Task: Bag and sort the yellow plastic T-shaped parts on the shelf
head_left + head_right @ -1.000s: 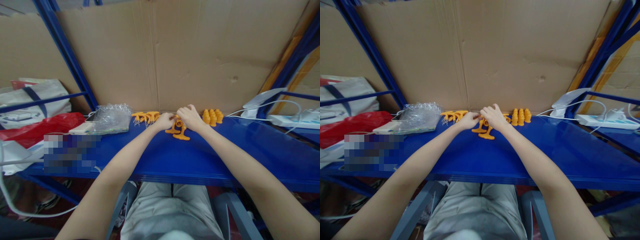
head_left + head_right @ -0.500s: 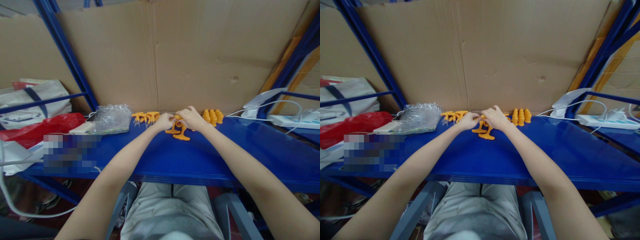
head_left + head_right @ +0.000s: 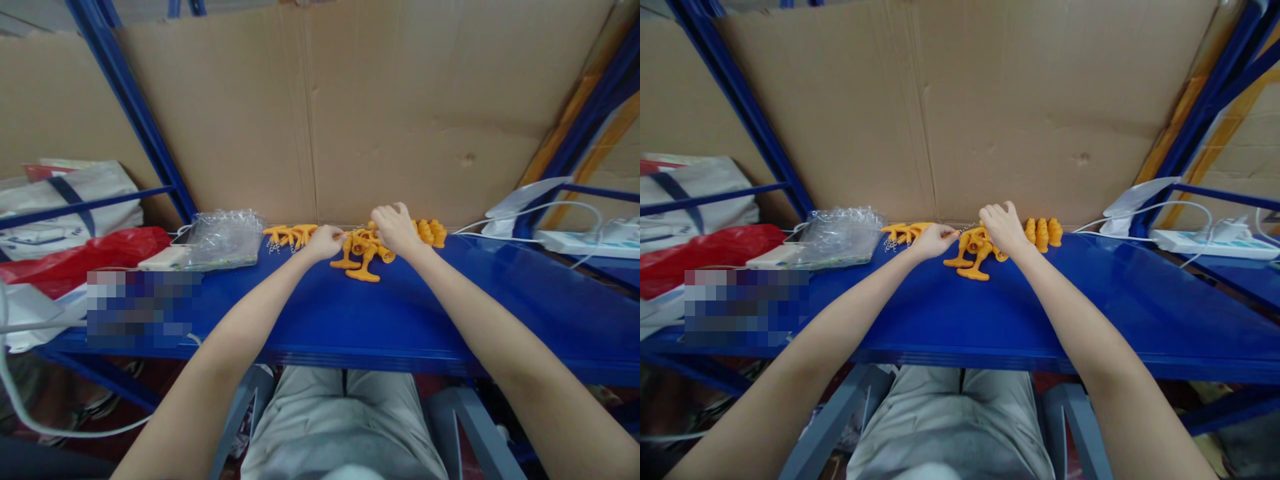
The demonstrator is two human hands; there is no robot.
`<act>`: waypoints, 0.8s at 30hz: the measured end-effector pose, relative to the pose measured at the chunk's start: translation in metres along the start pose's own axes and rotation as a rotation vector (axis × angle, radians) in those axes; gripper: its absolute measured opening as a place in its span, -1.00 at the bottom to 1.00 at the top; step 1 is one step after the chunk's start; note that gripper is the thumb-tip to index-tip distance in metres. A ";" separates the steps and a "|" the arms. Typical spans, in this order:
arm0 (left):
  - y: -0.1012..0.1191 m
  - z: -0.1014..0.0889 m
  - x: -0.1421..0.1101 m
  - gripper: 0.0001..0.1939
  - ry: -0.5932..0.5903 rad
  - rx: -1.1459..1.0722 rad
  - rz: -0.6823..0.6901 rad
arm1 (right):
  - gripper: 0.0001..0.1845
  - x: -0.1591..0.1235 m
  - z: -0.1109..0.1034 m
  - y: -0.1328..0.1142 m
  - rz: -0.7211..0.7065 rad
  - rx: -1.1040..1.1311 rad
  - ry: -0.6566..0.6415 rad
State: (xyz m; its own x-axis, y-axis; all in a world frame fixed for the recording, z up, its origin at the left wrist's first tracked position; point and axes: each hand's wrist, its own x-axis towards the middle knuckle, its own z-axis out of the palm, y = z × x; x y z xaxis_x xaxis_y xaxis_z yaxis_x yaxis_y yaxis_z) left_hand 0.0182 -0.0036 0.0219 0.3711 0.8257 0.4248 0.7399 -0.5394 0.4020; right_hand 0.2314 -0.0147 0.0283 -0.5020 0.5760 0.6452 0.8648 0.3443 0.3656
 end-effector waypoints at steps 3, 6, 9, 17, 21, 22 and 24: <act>-0.009 0.000 0.001 -0.71 0.039 0.054 -0.045 | -0.73 -0.004 -0.001 0.021 0.189 -0.004 0.027; -0.016 -0.001 0.000 -0.70 0.099 0.149 -0.070 | -0.69 -0.011 -0.006 0.042 0.421 -0.013 0.010; -0.019 -0.003 -0.003 -0.70 0.142 0.241 -0.094 | -0.65 -0.019 -0.012 0.060 0.639 -0.055 -0.102; -0.022 -0.005 -0.005 -0.70 0.182 0.291 -0.052 | -0.60 -0.043 -0.001 0.095 1.010 -0.147 -0.481; -0.020 -0.004 -0.005 -0.67 0.193 0.323 -0.025 | -0.49 -0.048 0.001 0.099 1.093 -0.039 -0.650; -0.020 -0.004 -0.006 -0.68 0.200 0.335 -0.014 | -0.46 -0.048 0.002 0.099 1.105 -0.020 -0.670; -0.020 -0.005 -0.007 -0.69 0.209 0.361 0.011 | -0.42 -0.049 0.002 0.099 1.122 -0.007 -0.685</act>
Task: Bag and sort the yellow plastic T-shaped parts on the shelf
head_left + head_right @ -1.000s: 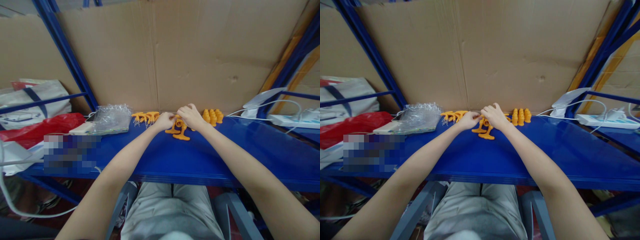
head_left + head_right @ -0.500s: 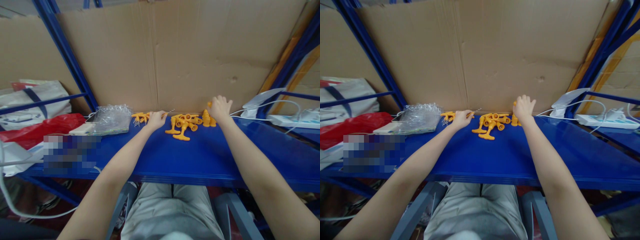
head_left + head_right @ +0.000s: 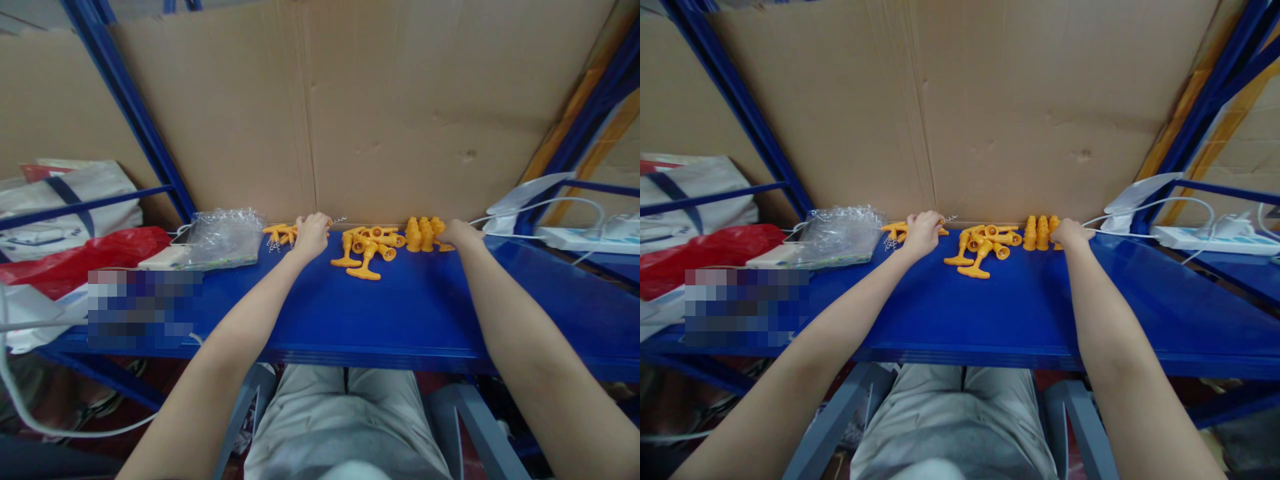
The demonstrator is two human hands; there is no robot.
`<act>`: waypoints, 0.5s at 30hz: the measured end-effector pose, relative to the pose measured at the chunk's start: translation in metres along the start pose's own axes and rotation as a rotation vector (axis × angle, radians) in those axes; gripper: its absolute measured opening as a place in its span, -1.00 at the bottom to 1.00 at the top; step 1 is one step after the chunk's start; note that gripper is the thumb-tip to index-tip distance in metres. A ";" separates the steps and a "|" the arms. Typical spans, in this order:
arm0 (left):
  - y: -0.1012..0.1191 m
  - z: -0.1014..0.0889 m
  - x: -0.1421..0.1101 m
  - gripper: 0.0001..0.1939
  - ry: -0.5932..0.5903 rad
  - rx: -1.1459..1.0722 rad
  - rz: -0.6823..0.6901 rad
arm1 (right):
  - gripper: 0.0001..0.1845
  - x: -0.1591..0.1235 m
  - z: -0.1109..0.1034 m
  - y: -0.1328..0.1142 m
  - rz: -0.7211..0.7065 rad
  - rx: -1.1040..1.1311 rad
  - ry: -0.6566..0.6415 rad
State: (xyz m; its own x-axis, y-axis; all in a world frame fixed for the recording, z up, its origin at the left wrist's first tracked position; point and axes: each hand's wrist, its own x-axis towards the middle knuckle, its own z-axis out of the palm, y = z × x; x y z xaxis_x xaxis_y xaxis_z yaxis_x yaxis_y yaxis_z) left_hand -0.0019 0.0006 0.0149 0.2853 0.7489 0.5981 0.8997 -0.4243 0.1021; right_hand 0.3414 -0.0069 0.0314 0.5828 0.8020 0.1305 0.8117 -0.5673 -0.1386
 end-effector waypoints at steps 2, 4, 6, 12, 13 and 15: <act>-0.001 -0.001 -0.001 -0.69 0.006 0.014 0.028 | -0.42 0.001 0.001 0.000 0.011 0.000 -0.001; -0.002 -0.001 -0.001 -0.66 0.004 0.015 0.053 | -0.42 0.002 0.002 -0.001 0.012 -0.001 -0.007; -0.004 0.001 -0.001 -0.62 -0.001 0.007 0.068 | -0.43 0.004 0.003 -0.001 0.001 0.006 -0.018; -0.013 0.007 0.004 -0.55 -0.014 -0.070 0.095 | -0.50 0.011 0.008 -0.001 -0.013 -0.016 -0.001; -0.016 0.009 0.005 -0.54 -0.020 -0.086 0.099 | -0.51 0.011 0.008 -0.001 -0.012 -0.024 0.000; -0.021 0.011 0.007 -0.54 -0.030 -0.101 0.108 | -0.52 0.010 0.008 -0.001 -0.012 -0.034 -0.005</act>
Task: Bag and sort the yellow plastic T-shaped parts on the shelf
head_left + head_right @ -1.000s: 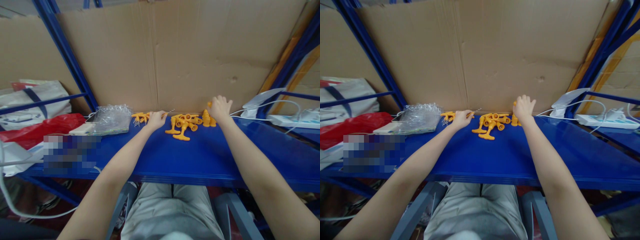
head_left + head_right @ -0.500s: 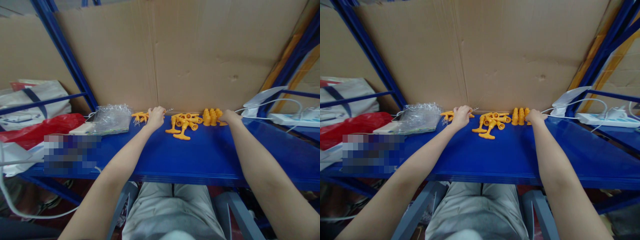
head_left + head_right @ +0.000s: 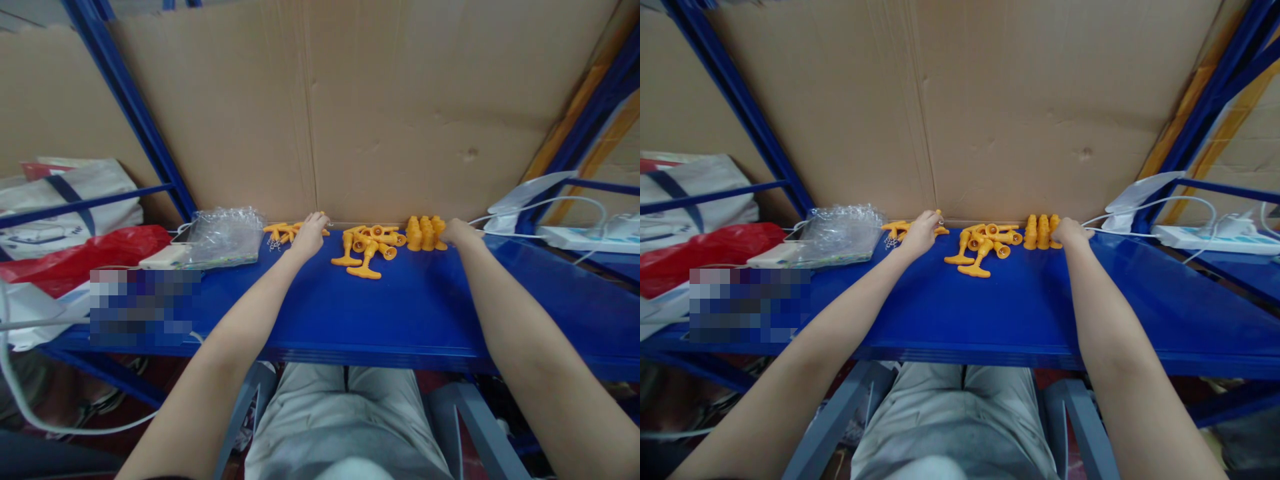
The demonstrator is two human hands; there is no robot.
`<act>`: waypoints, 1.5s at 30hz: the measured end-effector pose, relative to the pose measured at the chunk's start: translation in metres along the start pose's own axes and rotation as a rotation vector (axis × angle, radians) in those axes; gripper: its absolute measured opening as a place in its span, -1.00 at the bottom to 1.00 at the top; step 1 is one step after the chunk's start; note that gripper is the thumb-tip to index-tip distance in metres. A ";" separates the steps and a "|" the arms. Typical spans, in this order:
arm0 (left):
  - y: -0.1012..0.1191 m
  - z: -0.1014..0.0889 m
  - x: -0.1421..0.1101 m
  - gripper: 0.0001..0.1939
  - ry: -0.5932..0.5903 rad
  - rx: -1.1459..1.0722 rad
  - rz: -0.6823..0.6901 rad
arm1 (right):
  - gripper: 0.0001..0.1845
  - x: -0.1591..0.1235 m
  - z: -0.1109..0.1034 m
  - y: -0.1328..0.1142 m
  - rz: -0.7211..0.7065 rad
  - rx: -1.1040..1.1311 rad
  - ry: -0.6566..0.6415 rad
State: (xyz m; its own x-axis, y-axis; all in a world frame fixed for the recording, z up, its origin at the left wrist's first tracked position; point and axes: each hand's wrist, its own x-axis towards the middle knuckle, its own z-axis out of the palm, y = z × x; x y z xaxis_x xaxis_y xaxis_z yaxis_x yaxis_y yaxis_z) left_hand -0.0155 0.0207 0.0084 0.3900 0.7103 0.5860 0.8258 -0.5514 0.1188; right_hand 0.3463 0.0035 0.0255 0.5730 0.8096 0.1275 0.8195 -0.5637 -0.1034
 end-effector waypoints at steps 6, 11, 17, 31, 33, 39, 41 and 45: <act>-0.015 0.006 0.001 -0.56 -0.049 0.021 -0.045 | -0.46 -0.012 -0.006 0.000 -0.053 -0.026 0.009; -0.023 0.010 -0.001 -0.55 -0.133 0.065 -0.066 | -0.53 -0.015 -0.009 -0.005 -0.017 -0.033 0.036; -0.027 0.014 -0.003 -0.57 -0.237 0.098 -0.096 | -0.63 -0.019 -0.017 -0.013 -0.030 -0.013 0.133; -0.016 0.014 -0.006 -0.54 -0.199 0.156 -0.176 | -0.68 -0.042 -0.027 -0.038 -0.219 -0.023 0.352; -0.016 0.014 -0.006 -0.50 -0.218 0.158 -0.179 | -0.67 -0.045 -0.026 -0.041 -0.258 -0.020 0.366; -0.010 0.018 -0.009 -0.47 -0.374 0.169 -0.056 | -0.60 -0.052 -0.019 -0.049 -0.407 -0.016 0.445; -0.008 0.020 -0.009 -0.50 -0.411 0.180 -0.041 | -0.58 -0.056 -0.017 -0.051 -0.445 -0.028 0.445; -0.005 0.023 -0.010 -0.52 -0.440 0.185 -0.066 | -0.57 -0.063 -0.015 -0.057 -0.511 -0.042 0.438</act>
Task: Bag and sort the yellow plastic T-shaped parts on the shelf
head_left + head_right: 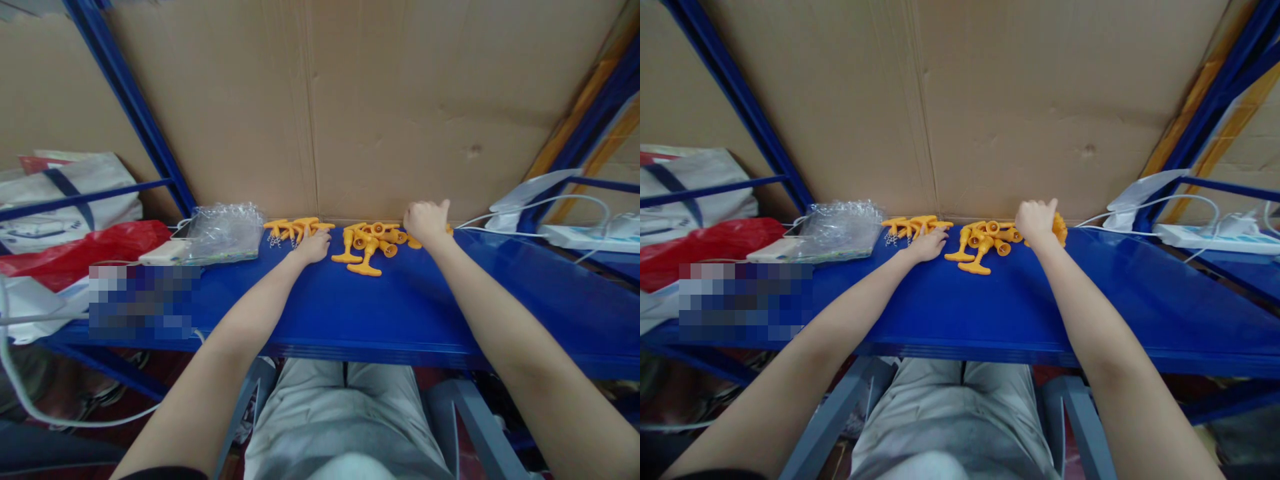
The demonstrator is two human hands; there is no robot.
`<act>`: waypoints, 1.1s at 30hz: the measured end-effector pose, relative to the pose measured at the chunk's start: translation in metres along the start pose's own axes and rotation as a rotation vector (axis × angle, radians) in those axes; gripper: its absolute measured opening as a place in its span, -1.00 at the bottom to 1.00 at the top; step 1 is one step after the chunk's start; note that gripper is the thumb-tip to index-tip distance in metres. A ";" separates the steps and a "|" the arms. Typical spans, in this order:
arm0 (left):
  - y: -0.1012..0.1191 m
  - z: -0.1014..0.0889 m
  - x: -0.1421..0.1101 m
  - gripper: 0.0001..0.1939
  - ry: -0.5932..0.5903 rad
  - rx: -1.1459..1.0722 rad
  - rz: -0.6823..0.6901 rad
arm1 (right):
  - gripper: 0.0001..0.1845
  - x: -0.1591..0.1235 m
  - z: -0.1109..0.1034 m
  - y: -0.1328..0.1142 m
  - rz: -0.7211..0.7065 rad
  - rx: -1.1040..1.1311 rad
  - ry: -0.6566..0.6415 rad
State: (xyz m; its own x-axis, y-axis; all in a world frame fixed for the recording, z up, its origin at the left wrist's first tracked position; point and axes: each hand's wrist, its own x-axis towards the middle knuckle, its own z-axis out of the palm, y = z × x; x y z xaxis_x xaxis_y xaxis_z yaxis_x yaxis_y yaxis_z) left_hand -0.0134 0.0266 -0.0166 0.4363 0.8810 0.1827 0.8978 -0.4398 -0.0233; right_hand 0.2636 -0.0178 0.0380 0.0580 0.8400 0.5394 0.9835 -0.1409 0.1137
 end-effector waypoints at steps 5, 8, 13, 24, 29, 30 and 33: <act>0.003 0.003 0.001 -0.51 0.047 0.001 -0.037 | -0.54 -0.004 -0.003 -0.012 -0.094 0.014 -0.003; 0.005 0.005 0.002 -0.50 0.121 -0.001 -0.059 | -0.53 -0.008 -0.006 -0.021 -0.179 0.019 -0.023; 0.008 0.004 0.001 -0.56 0.206 -0.054 -0.048 | -0.57 -0.013 -0.007 -0.032 -0.300 0.058 -0.112; 0.057 -0.008 -0.002 -0.69 0.112 -0.266 -0.217 | -0.59 -0.015 0.010 -0.035 -0.266 0.177 -0.273; 0.065 -0.008 -0.001 -0.78 0.021 -0.375 -0.362 | -0.59 -0.014 0.022 -0.035 -0.290 0.255 -0.233; 0.064 -0.009 -0.001 -0.81 0.009 -0.405 -0.380 | -0.58 -0.014 0.024 -0.035 -0.292 0.265 -0.227; 0.059 -0.010 0.000 -0.87 -0.005 -0.487 -0.410 | -0.54 -0.013 0.028 -0.034 -0.300 0.280 -0.229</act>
State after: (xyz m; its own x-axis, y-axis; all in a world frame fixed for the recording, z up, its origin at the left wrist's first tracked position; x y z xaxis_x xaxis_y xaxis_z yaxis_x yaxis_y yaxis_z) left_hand 0.0393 -0.0010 -0.0079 0.0641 0.9950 0.0771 0.8622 -0.0941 0.4977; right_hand 0.2343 -0.0091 0.0043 -0.2307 0.9206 0.3152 0.9691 0.2464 -0.0102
